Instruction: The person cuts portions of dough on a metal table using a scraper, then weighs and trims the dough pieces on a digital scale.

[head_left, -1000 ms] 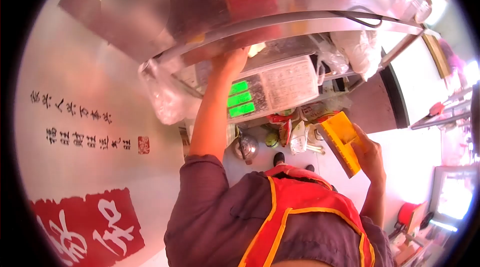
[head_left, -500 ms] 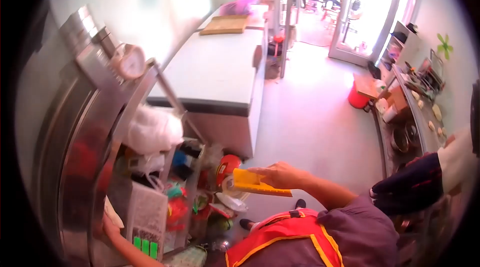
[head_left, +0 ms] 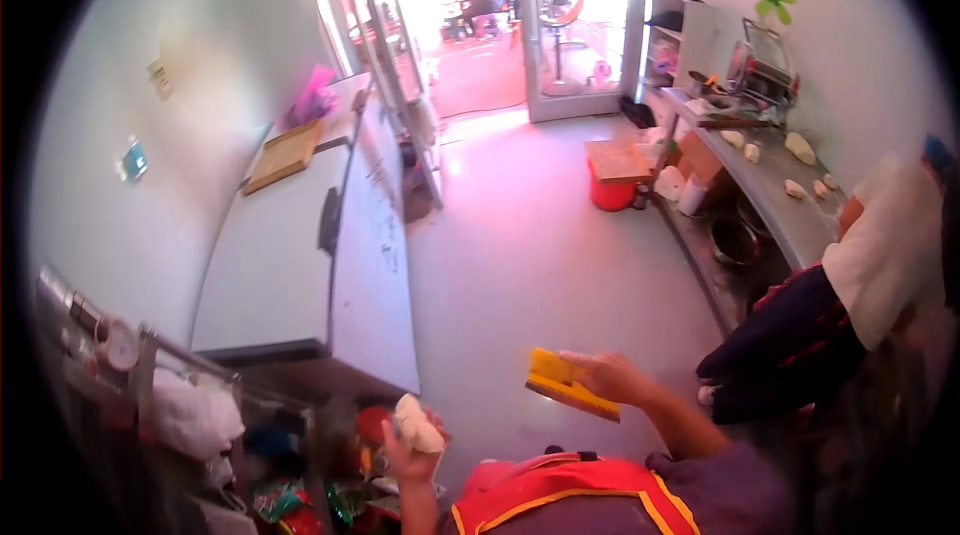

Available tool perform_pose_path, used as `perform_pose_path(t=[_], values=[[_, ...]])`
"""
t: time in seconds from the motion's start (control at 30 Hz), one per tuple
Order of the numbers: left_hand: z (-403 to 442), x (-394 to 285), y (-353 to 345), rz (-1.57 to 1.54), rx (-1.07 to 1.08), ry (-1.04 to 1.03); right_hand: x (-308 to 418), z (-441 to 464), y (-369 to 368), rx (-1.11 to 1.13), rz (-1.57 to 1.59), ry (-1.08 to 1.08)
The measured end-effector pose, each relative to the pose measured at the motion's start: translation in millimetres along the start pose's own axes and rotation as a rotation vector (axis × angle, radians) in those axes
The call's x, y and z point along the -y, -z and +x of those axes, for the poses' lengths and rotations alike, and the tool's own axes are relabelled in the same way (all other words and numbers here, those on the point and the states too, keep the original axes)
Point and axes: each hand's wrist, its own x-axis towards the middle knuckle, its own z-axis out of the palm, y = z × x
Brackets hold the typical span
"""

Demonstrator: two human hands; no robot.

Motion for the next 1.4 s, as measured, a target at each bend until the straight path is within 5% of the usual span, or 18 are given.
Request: perform_pose_path(t=[0.2,0.4,0.6,0.67,0.7,0.83,1.1,1.2,1.4], values=[[170,93,-52,0.386,-0.017,0.359,-108,-36,51,-0.161,-0.056,-0.350],[357,184,-84,0.374,0.162,0.615,-194,-55,115,-0.289,-0.047,-0.686],[500,326,-177,0.730,0.149,0.713,-255,-41,196,-0.736,-0.070,-0.769],[534,384,-218,0.463,0.269,0.934,-273,-29,217,-0.967,-0.095,-0.926],[560,414,-223,0.290,0.559,1.080,-283,-21,228,-1.061,-0.099,-0.998],[606,541,-288,0.195,0.496,1.275,-299,12,283,-1.368,0.072,-0.792],[618,742,-356,0.332,0.476,1.196,-399,47,373,-1.157,-0.478,-0.315],[626,800,-369,0.414,0.437,1.147,-451,37,399,-0.982,-0.467,-0.334],[664,910,-343,0.426,0.469,1.190,-527,24,460,-1.066,-0.427,-0.472]])
